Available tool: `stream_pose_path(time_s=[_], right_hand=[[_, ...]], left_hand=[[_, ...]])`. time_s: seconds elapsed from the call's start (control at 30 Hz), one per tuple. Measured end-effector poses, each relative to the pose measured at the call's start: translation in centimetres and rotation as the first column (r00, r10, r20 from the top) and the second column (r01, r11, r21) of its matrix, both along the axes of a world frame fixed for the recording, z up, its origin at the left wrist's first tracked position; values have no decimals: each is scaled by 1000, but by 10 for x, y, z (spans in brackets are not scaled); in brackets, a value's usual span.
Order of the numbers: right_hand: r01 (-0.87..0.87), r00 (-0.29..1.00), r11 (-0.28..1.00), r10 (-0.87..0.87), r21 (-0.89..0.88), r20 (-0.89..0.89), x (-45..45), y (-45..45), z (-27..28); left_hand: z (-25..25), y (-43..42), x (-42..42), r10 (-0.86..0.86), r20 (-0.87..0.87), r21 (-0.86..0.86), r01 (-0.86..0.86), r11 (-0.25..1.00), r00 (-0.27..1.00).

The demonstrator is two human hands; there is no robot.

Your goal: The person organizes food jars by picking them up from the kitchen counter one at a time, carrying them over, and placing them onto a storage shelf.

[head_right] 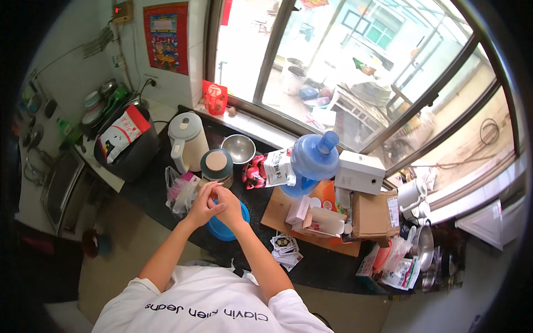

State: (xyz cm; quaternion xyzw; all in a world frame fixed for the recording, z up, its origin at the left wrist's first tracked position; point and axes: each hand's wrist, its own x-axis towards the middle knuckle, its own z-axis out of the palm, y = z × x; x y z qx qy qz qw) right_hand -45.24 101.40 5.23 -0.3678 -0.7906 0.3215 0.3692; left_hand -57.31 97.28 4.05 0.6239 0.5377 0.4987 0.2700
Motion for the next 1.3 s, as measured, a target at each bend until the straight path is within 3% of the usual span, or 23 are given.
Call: stream_pose_path(time_s=[0.23,0.37,0.53,0.87,0.97,1.03,1.13,1.17,1.27,1.3], right_hand=[[168,984,986,-167,-16,55,9,5,-6],[258,966,966,-258,-3,32,30,6,0],[349,937,937,-349,33,-12,70,10,-8],[517,856,856,-517,18,-11,159,0,-21],[566,824,822,-567,-67,0,183,-9,-17],[621,784,783,-621,41,-16,201,-12,-23],[697,714,715,-699,55,38,223,-18,-23],[710,700,701,-713,65,35,230,-19,-25],[702,707,709,-705,65,48,250,-20,-28],[696,714,716,-698,64,53,255,-20,-31]], left_hand=[[11,22,2,-225,67,-102,231,967,972],[8,36,22,-321,1,-88,320,943,947],[20,47,66,-381,-4,-33,380,924,925],[18,53,155,-529,-9,-131,523,842,849],[13,51,180,-575,7,-157,569,807,818],[-3,56,198,-598,61,-144,599,787,799],[-26,66,220,-541,36,-114,541,833,840],[-45,72,225,-527,-48,-78,522,849,849],[-54,70,239,-408,-218,-167,378,911,886],[-45,69,241,-459,-210,-268,400,876,863]])
